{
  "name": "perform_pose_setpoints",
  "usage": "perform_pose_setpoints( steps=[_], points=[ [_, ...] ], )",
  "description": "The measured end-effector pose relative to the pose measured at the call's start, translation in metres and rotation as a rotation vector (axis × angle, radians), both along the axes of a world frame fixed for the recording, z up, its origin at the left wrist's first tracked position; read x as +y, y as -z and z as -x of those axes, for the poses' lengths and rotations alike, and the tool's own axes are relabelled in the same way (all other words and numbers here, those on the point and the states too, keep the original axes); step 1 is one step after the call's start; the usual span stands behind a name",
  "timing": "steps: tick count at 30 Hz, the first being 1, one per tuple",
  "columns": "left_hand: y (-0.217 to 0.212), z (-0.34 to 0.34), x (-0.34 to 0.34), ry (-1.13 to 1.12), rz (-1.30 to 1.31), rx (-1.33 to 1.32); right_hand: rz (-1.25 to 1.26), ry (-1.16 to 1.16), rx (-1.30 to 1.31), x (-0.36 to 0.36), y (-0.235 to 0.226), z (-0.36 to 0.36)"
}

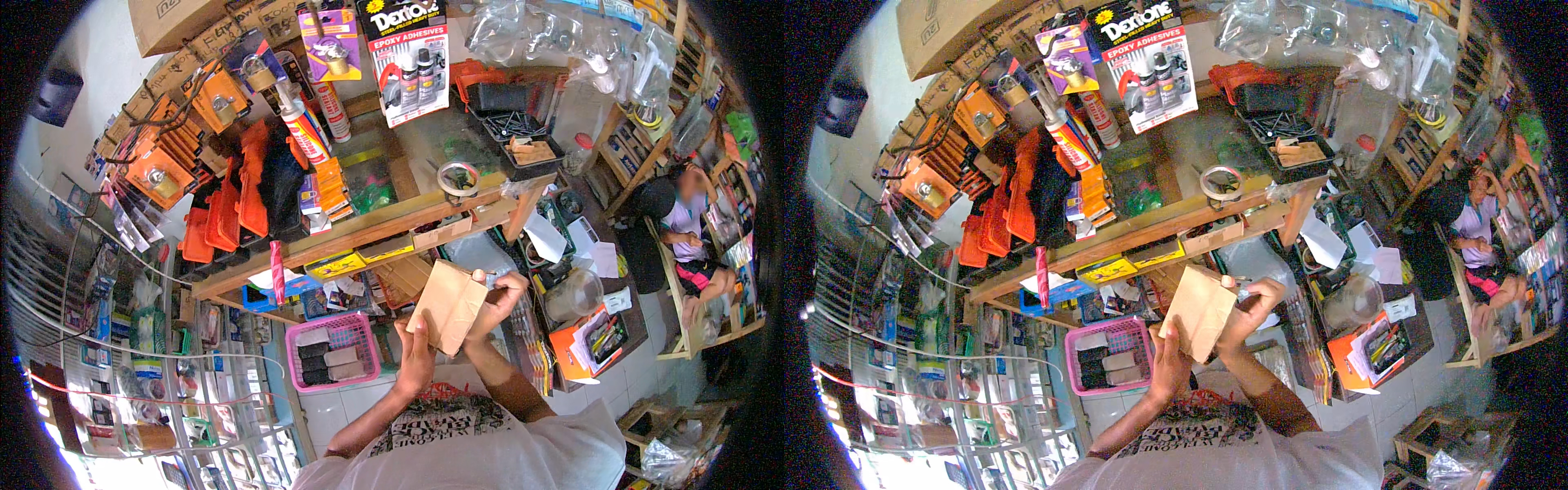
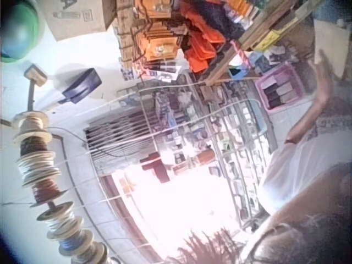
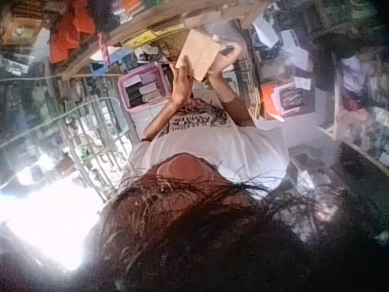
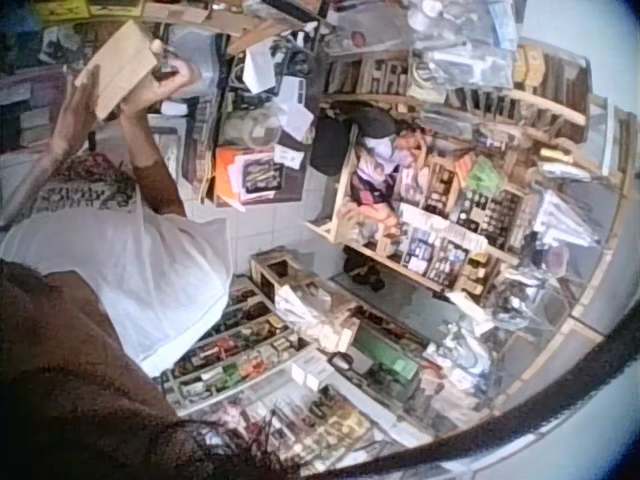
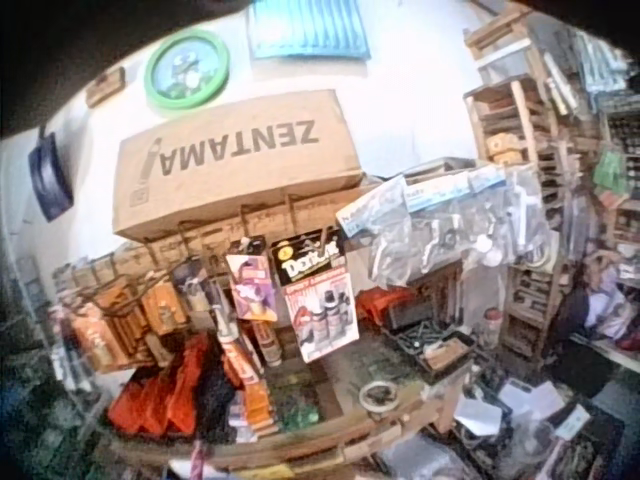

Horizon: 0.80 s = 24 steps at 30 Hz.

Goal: The person assembles a small cardboard box by folding its flaps and securing them with clear adhesive tape. They use scissors to cut the tape and place the finished box on a nearby shelf.

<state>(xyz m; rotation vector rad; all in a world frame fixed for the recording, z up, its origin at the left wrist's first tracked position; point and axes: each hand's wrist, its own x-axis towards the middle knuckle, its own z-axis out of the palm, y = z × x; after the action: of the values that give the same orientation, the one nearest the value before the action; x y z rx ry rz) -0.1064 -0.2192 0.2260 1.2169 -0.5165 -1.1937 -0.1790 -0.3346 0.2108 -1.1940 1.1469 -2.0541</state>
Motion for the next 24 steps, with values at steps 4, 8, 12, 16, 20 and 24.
perform_pose_setpoints(
  steps=[4, 8, 12, 16, 20, 24],
  points=[
    [0.003, 0.007, -0.012, 0.011, 0.035, -0.055, 0.03, -0.328, -0.051, 0.001, -0.008, 0.004],
    [0.012, 0.012, -0.029, 0.015, 0.182, -0.258, 0.12, -0.274, 0.445, -0.001, -0.013, 0.016],
    [0.004, 0.011, -0.05, 0.041, 0.117, -0.278, 0.116, -0.381, 0.177, -0.018, -0.014, 0.015],
    [0.002, 0.009, -0.06, 0.037, 0.121, -0.257, 0.067, -0.467, 0.131, -0.037, -0.014, 0.013],
    [-0.002, -0.008, -0.067, 0.107, 0.24, -0.36, 0.059, -0.521, 0.076, -0.054, -0.011, 0.001],
    [-0.024, -0.016, -0.083, 0.033, 0.228, -0.176, 0.013, -0.569, 0.193, -0.061, -0.018, -0.011]
  ],
)
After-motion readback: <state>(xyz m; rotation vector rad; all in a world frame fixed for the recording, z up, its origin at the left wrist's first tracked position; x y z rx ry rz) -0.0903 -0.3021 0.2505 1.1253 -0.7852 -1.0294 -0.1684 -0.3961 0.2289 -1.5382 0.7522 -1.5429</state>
